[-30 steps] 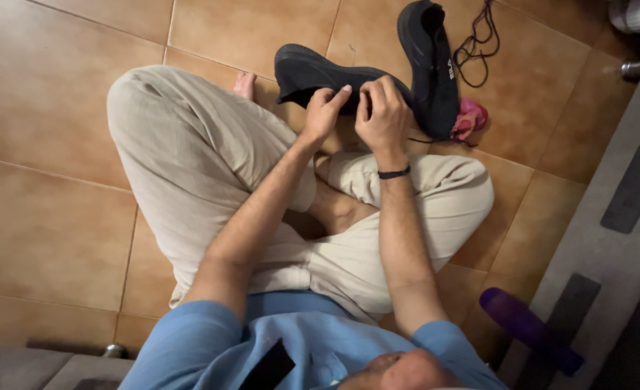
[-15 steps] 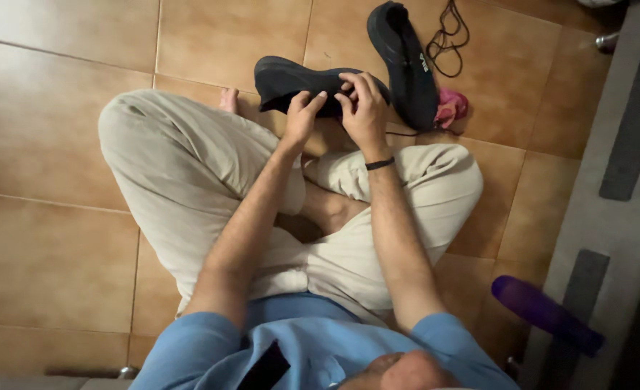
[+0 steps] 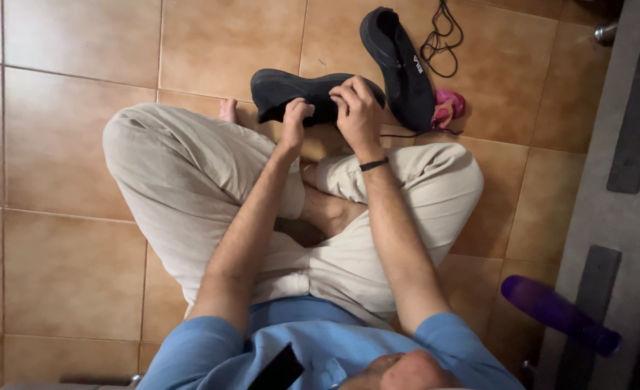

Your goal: The person sits on the floor and wipes a black slip-on shoe with a pink cloth. They then pick up a shoelace and thread it through the eyelets of the shoe.

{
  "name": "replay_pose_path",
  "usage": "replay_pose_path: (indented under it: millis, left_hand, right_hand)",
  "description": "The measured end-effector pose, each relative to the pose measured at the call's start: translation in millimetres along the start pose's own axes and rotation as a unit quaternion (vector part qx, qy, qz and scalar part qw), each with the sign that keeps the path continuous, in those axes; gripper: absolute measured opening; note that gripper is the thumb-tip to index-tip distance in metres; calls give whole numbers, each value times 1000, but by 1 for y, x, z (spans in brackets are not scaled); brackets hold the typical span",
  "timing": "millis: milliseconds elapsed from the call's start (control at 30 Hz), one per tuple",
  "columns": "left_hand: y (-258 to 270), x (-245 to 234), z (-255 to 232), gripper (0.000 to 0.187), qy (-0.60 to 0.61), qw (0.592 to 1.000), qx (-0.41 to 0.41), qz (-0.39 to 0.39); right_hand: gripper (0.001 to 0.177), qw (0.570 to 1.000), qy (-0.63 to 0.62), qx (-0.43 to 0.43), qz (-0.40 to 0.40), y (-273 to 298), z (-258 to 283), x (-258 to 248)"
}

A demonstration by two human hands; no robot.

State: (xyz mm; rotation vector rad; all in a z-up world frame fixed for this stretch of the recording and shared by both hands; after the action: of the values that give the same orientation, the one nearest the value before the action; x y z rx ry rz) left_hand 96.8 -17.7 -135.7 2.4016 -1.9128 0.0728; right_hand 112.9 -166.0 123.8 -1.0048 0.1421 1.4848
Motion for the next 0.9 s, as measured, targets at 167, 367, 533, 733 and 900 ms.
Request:
replay_pose_path:
  millis: [167, 367, 533, 733, 900]
  left_hand:
    - [-2, 4, -18, 26, 66, 992, -109, -7]
    - [1, 11, -42, 23, 72, 988, -135, -9]
    - [0, 12, -49, 25, 81, 989, -124, -10]
    - [2, 16, -42, 22, 122, 981, -151, -3]
    - [0, 14, -26, 26, 96, 987, -131, -3]
  right_hand:
    - [22, 986, -128, 92, 57, 5, -36, 15]
    - [11, 909, -331, 248, -50, 5, -92, 9]
    - [14, 992, -67, 86, 62, -2, -37, -13]
    - [13, 995, -37, 71, 52, -6, -5, -8]
    - [11, 1000, 13, -9, 20, -8, 11, -10]
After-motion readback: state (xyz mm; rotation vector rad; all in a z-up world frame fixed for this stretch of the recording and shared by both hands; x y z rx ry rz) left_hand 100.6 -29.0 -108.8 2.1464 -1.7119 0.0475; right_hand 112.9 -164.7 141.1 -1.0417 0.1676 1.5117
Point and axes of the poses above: each hand's wrist, its own y-axis away from the middle knuckle, its own x-axis out of the palm, z = x × y, the point moved 8 cm from there along -y, towards the middle knuckle, and after that the axes turned 2 degrees about -z, right-handed, at the moved point
